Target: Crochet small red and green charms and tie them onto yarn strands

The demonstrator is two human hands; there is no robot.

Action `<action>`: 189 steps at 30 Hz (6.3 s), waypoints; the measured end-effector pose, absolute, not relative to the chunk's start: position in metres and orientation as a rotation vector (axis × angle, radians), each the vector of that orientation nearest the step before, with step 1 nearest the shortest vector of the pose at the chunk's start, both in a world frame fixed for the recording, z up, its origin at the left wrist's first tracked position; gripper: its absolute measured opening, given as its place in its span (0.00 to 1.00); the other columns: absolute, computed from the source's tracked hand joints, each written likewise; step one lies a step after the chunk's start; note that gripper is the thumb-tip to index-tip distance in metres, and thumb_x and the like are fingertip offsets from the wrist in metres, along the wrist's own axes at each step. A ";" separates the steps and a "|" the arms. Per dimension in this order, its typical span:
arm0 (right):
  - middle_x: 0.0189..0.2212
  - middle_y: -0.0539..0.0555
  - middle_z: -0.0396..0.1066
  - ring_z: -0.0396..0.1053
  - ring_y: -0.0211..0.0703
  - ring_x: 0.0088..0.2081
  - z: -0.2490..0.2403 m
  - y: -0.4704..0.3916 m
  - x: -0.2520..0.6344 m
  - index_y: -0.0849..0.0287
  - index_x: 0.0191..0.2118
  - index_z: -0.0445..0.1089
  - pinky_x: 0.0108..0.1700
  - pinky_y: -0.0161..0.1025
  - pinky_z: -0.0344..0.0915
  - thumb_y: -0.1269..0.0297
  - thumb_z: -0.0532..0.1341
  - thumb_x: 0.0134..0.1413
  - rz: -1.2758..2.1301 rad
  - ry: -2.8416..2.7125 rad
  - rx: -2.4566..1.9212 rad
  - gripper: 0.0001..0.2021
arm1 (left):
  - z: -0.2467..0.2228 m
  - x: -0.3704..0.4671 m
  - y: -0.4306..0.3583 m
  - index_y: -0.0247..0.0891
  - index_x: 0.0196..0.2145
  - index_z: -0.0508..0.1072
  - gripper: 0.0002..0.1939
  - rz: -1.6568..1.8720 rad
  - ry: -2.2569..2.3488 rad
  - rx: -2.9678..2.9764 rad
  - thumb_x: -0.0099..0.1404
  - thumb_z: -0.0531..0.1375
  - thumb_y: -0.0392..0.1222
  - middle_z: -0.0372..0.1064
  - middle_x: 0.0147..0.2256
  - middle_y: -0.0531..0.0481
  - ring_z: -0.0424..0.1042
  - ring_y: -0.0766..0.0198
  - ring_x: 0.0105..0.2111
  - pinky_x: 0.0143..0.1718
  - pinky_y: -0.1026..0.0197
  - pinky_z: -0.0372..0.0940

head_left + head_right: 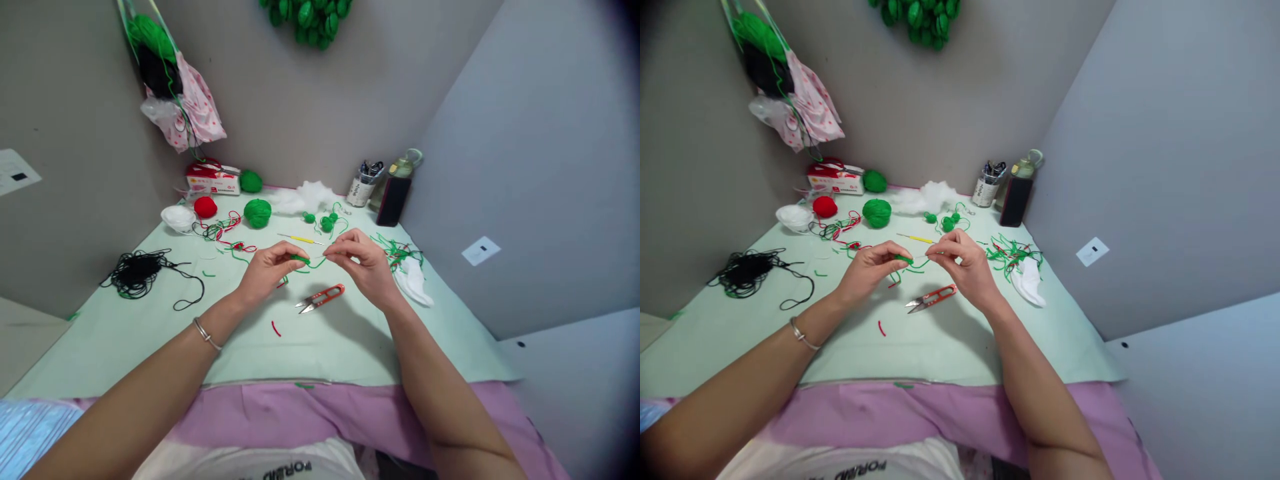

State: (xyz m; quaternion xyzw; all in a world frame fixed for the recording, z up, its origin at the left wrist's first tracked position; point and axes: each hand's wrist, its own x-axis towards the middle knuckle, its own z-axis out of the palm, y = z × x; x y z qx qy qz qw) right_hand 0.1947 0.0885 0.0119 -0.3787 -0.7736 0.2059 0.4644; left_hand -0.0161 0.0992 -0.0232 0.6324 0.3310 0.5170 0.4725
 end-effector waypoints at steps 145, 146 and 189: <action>0.32 0.52 0.68 0.65 0.40 0.34 -0.012 0.103 0.193 0.54 0.37 0.76 0.35 0.38 0.61 0.63 0.62 0.60 0.566 -2.021 -1.046 0.05 | -0.037 -0.012 0.099 0.37 0.40 0.73 0.16 0.941 0.740 1.388 0.59 0.65 0.50 0.72 0.37 0.49 0.74 0.62 0.36 0.43 0.59 0.65; 0.32 0.52 0.69 0.66 0.39 0.33 -0.013 0.104 0.193 0.54 0.38 0.76 0.35 0.38 0.61 0.63 0.62 0.59 0.555 -2.012 -1.060 0.05 | -0.037 -0.012 0.100 0.38 0.40 0.73 0.16 0.949 0.744 1.385 0.58 0.65 0.50 0.72 0.37 0.50 0.74 0.62 0.36 0.42 0.59 0.65; 0.18 0.42 0.53 0.50 0.31 0.19 0.030 0.085 0.207 0.56 0.36 0.66 0.21 0.31 0.50 0.62 0.61 0.59 1.187 -1.357 -0.666 0.05 | -0.035 -0.015 0.103 0.38 0.38 0.71 0.13 0.981 0.835 1.403 0.58 0.66 0.44 0.70 0.31 0.54 0.74 0.66 0.27 0.30 0.64 0.63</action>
